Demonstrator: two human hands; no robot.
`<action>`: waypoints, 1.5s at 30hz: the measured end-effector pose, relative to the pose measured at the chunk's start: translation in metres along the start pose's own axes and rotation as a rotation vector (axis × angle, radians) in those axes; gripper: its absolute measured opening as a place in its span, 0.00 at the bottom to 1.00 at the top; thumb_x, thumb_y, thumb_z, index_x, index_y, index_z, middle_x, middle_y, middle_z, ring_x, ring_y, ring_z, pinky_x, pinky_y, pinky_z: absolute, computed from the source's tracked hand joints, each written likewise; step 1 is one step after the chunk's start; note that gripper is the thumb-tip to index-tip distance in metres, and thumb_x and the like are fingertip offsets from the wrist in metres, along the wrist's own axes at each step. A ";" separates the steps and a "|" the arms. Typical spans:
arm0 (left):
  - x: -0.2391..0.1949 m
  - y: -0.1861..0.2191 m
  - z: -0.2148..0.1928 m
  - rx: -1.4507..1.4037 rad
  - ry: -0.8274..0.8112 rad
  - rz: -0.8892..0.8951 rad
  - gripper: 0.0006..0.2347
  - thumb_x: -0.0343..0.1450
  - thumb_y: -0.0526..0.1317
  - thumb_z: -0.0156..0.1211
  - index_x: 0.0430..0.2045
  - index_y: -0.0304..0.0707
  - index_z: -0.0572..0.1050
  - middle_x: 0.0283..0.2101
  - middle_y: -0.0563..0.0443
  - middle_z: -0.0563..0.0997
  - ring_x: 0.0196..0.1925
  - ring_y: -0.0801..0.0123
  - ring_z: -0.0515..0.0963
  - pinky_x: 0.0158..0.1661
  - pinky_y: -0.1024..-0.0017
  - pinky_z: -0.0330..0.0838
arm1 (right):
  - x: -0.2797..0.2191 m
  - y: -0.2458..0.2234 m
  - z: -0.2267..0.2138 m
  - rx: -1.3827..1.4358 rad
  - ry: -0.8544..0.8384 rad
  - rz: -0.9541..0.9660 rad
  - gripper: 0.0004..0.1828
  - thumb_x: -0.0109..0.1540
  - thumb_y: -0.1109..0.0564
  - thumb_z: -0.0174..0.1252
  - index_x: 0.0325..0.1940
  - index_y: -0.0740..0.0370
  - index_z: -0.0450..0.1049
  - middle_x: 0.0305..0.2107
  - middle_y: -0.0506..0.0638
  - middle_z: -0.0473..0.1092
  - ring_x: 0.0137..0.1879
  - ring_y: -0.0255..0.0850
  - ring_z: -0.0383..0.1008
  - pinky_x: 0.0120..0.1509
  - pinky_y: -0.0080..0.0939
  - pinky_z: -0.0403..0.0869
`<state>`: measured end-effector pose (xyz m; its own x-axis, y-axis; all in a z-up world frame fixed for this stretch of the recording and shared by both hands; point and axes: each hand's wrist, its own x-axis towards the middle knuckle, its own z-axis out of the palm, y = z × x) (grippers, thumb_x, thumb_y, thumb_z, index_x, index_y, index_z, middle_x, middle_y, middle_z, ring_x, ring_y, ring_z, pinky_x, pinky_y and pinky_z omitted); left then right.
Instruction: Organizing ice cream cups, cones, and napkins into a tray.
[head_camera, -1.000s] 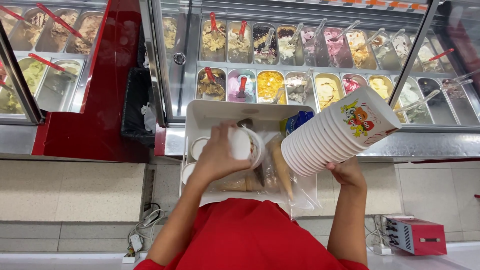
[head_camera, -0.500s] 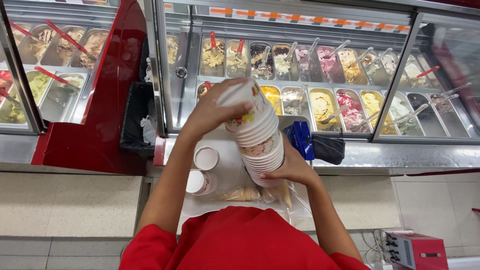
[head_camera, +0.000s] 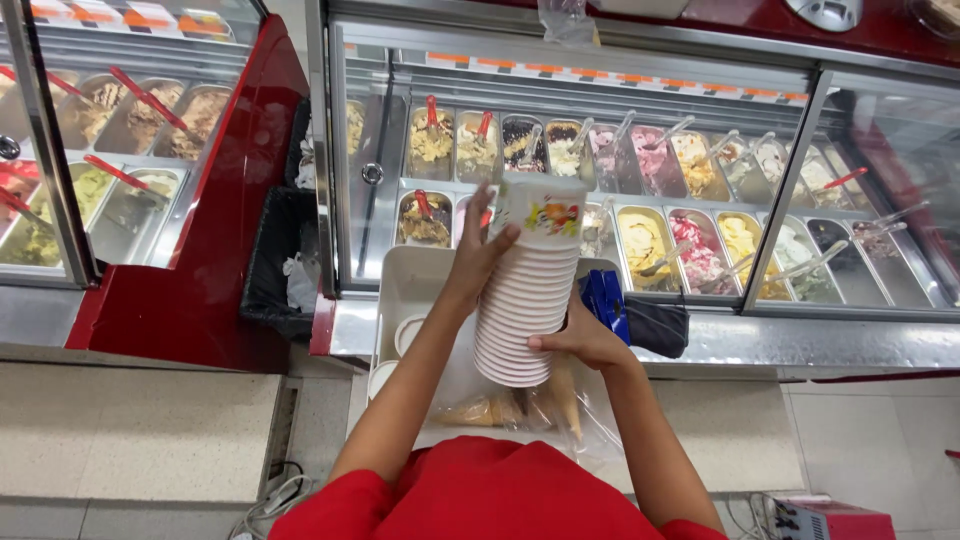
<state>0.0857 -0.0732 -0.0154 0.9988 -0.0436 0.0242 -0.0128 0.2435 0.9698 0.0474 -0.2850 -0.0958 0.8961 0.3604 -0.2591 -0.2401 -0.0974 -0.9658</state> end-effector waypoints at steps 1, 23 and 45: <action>-0.005 -0.006 0.001 -0.020 -0.070 -0.046 0.48 0.62 0.65 0.66 0.74 0.44 0.49 0.73 0.18 0.49 0.77 0.30 0.37 0.73 0.44 0.33 | 0.005 0.000 -0.006 0.022 0.002 0.005 0.73 0.42 0.56 0.82 0.81 0.54 0.41 0.70 0.61 0.56 0.72 0.55 0.58 0.68 0.61 0.67; -0.038 -0.048 -0.141 0.957 0.137 -0.383 0.33 0.73 0.34 0.42 0.74 0.71 0.42 0.50 0.39 0.81 0.48 0.43 0.82 0.46 0.45 0.68 | 0.465 -0.248 -0.023 -0.410 0.619 -1.211 0.82 0.49 0.47 0.94 0.78 0.33 0.28 0.70 0.57 0.59 0.68 0.58 0.75 0.67 0.55 0.84; -0.072 -0.046 -0.168 0.523 0.172 -0.131 0.19 0.79 0.47 0.40 0.67 0.53 0.64 0.64 0.32 0.72 0.62 0.31 0.71 0.62 0.42 0.62 | 0.102 -0.049 0.069 -0.424 -0.637 -0.105 0.22 0.56 0.63 0.63 0.56 0.65 0.73 0.49 0.63 0.71 0.59 0.57 0.70 0.64 0.57 0.71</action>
<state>0.0221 0.0817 -0.1029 0.9865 0.1276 -0.1023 0.1336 -0.2678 0.9542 0.1253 -0.1798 -0.0745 0.4880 0.8390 -0.2409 0.1131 -0.3344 -0.9356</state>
